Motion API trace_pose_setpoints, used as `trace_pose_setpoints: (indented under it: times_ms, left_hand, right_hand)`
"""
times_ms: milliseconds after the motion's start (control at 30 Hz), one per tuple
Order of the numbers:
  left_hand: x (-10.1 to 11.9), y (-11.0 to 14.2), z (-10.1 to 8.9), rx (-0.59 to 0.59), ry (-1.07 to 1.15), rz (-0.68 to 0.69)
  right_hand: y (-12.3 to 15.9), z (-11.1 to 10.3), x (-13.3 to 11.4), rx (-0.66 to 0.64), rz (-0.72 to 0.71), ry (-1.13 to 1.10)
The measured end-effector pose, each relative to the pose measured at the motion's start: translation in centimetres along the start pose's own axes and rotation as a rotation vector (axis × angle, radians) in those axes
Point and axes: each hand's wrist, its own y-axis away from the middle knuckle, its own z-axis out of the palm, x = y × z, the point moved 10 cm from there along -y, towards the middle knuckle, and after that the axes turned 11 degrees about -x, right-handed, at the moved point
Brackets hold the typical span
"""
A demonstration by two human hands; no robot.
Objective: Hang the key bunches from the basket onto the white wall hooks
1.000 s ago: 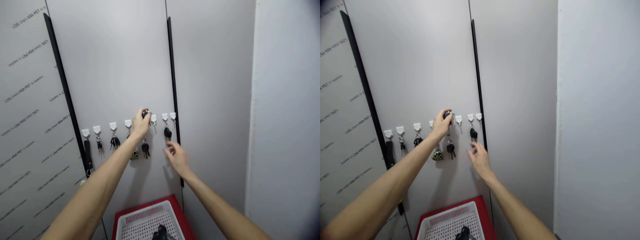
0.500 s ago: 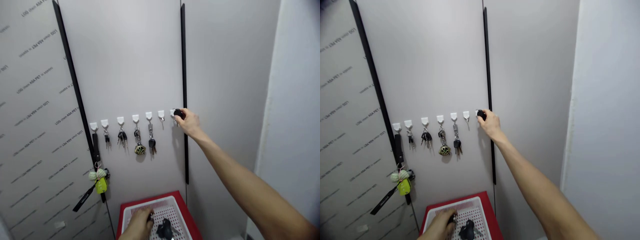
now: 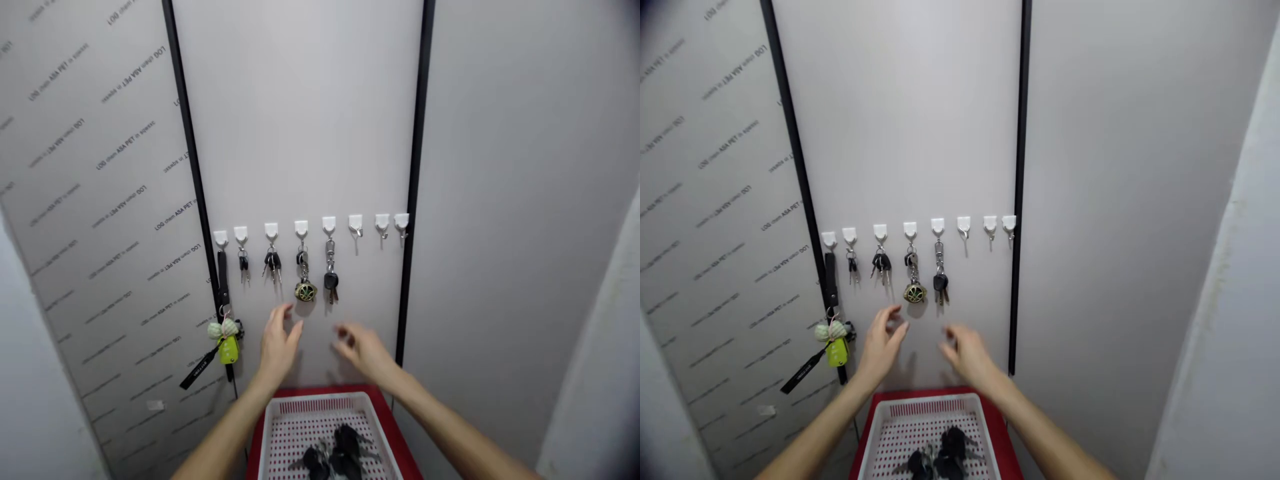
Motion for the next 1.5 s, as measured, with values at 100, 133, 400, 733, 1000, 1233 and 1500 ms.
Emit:
trace_pose_setpoints:
  times_ms: [100,133,400,733,1000,1233,1500]
  left_hand:
    - [3.5,-3.0,-1.8,0.148,0.036,0.071]
    - [3.9,-4.0,-1.8,0.164,0.053,0.052]
    - [6.0,-8.7,-2.3,0.120,0.225,-0.032]
    - [3.9,-9.0,-2.7,0.059,0.316,-0.062]
    - [6.0,-11.2,-5.8,0.115,0.337,0.035]
    - [6.4,-11.6,-3.9,-0.250,0.228,-0.110]
    - [7.0,-11.0,-5.0,-0.323,0.412,-0.213]
  right_hand:
    - [-5.1,-6.1,-1.7,0.253,0.129,0.024]
    - [-6.4,-7.2,-1.9,0.286,0.185,0.067]
    - [-10.2,-9.7,-4.4,0.371,0.162,0.129]
    - [-10.3,-5.4,-6.9,0.043,0.048,0.143]
    - [-10.1,-4.8,-6.2,0.101,0.044,0.023]
    - [-9.1,-5.2,-5.8,0.101,0.070,-0.006]
    - [-8.0,-4.4,-3.9,0.020,0.113,-0.048]
